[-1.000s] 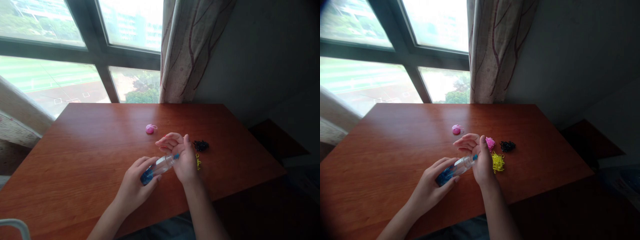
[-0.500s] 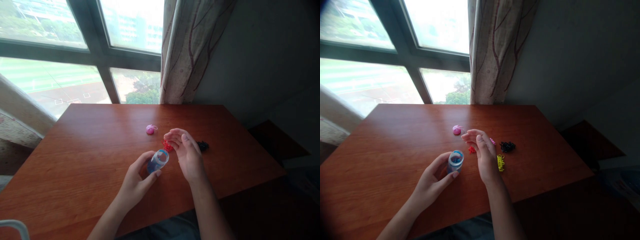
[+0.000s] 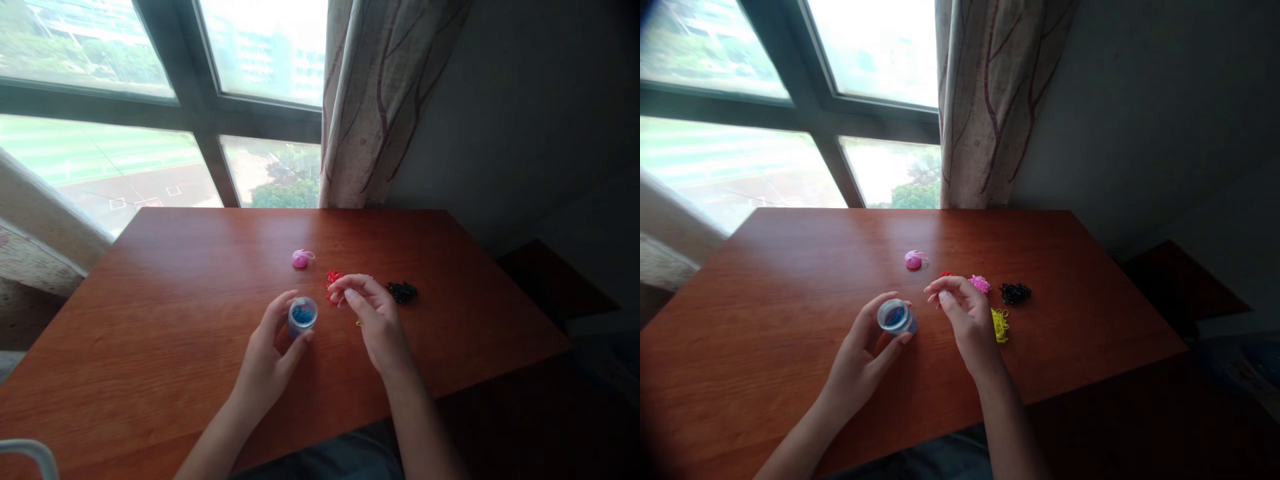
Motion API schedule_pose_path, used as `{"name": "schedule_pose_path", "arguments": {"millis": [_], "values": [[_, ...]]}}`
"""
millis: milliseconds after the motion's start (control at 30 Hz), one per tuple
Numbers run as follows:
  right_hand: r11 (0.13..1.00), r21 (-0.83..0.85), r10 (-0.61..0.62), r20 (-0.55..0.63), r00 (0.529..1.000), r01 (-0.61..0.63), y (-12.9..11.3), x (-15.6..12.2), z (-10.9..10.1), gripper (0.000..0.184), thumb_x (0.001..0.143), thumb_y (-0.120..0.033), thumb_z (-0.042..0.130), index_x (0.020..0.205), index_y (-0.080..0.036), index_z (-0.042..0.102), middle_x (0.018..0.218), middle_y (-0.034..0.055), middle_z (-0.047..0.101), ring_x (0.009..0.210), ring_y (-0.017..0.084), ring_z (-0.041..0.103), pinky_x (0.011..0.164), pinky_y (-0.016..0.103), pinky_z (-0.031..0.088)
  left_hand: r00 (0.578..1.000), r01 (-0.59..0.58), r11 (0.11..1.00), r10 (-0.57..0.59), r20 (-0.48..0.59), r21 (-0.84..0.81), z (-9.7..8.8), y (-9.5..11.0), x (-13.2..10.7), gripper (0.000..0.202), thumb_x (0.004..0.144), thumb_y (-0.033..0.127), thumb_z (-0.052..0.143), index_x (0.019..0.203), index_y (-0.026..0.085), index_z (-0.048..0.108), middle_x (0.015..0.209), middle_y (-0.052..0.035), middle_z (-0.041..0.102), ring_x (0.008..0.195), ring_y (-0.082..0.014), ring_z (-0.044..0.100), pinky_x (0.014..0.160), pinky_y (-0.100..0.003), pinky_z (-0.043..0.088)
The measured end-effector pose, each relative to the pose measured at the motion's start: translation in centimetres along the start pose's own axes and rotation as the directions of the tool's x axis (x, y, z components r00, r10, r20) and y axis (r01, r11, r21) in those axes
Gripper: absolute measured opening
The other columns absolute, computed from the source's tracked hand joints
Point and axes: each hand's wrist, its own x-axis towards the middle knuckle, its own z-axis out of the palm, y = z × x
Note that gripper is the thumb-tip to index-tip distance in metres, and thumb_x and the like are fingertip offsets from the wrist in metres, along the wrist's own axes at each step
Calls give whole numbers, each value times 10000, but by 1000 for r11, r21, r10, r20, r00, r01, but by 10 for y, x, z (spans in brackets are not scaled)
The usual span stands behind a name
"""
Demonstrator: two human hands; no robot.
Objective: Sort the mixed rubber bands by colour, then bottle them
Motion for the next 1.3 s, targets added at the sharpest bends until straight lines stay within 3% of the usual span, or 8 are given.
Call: {"name": "schedule_pose_path", "arguments": {"millis": [100,267,433,533,667,867,1000,1300], "values": [[1000,9,19,-38,999,-19,1,-1,-5,106,911,-254,606,941,-219,701,917,9,704,793,143,612,748,274,480,997,-54,991,47,54,123,-2,0,1,371,902,261,632,1263,245,546,1253,-69,631,1157,-223,605,1034,-365,459],[999,-34,25,-77,997,-28,1,-5,-16,116,920,-270,597,940,-219,699,927,14,695,794,146,610,761,280,488,993,-98,983,87,79,154,-3,5,4,294,915,261,614,1204,224,577,1205,-71,638,1113,-213,612,995,-346,476],[957,-289,1,-107,994,-32,-1,-13,-51,134,929,-312,594,961,-219,685,961,29,696,849,170,635,788,291,505,995,-65,982,50,87,176,-3,5,3,315,905,285,627,1212,224,587,1179,-63,666,1068,-214,637,952,-332,497],[828,-560,-71,-94,993,6,-3,-20,-81,177,940,-354,572,963,-215,679,975,50,693,906,209,646,804,319,515,996,-30,985,16,83,167,-3,3,2,411,895,307,643,1289,228,554,1228,-69,670,1104,-228,644,978,-346,494],[532,-844,-173,-23,985,74,4,-28,-113,221,963,-376,518,978,-204,656,999,80,676,921,235,641,815,358,521,995,-21,987,5,98,161,-1,4,1,434,896,314,644,1312,241,544,1268,-63,665,1136,-229,642,990,-345,495],[252,-963,-200,43,979,94,32,-40,-114,329,975,-442,486,1132,-176,599,1080,127,631,1015,293,604,878,440,507,993,-65,979,44,114,191,-1,6,0,405,899,293,643,1292,252,555,1246,-49,677,1115,-213,648,973,-328,501],[156,-984,-227,46,973,83,42,-41,-103,375,975,-469,474,1156,-162,589,1086,140,602,1019,312,585,872,462,498,993,-66,979,45,109,194,-3,7,0,396,896,307,645,1276,229,564,1229,-69,684,1104,-228,654,962,-346,512],[94,-995,-221,18,975,40,46,-39,-102,356,981,-483,467,1094,-173,600,1046,128,577,968,295,571,841,429,482,993,-75,976,54,110,205,-3,7,-1,390,893,288,643,1273,230,575,1224,-67,688,1087,-230,659,940,-346,522]]}}
